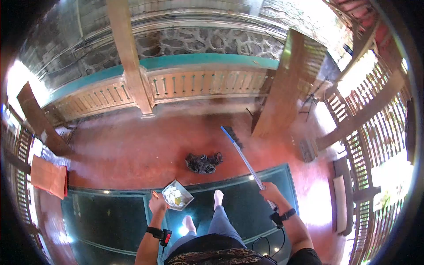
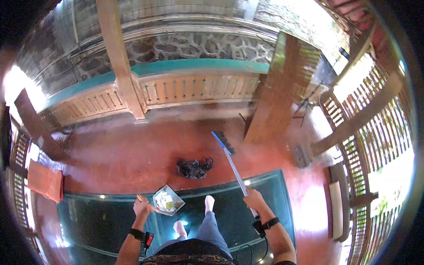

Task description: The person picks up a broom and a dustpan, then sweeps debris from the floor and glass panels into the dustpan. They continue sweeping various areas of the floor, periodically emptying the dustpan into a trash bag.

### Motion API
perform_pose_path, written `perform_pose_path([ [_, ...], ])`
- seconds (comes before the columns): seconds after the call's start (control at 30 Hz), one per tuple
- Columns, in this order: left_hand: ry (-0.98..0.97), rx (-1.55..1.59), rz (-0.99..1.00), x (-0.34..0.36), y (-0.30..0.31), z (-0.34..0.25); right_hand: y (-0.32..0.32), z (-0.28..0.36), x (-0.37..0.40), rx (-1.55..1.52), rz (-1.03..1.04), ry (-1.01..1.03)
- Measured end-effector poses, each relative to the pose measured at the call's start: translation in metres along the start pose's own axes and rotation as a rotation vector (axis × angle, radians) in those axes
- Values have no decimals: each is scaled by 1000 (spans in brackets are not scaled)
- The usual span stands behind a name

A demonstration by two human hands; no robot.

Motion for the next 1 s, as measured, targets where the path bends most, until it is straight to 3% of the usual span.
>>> perform_pose_path([
  [0.13,116,125,4,-13,-38,6,3,39,-128,36,0,93],
  [0.17,49,-58,-91,-22,-42,12,4,51,-164,164,-157,180],
  [0.27,122,-53,-100,-27,-46,-9,-12,87,-242,302,-95,285],
  [0.37,179,-42,-159,-33,-49,-14,-40,98,-312,390,-205,462],
  [0.47,209,14,-186,-41,-58,1,-40,127,-246,497,-80,437],
  [0.57,224,13,-166,-40,-51,-14,-43,107,-203,543,230,332],
  [0.63,216,19,-166,-47,-59,3,-32,101,-167,666,166,387],
  [0.8,74,-196,-152,-60,-57,8,-42,75,-107,711,329,494],
  [0.83,212,83,-187,-58,-57,14,-46,71,-94,742,354,485],
  [0.93,235,149,-205,-55,-53,6,-71,60,-55,744,465,561],
  [1.0,235,69,-128,-55,-46,-4,-84,54,-28,821,558,487],
])
Point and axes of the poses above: each hand's wrist, its own x-axis away from the middle knuckle, its own y-axis out of the back of the hand, z = x × y, the point moved 9 cm from there along -x, towards the middle knuckle, and after that the axes turned 15 degrees about -y, right-handed, at the moved point
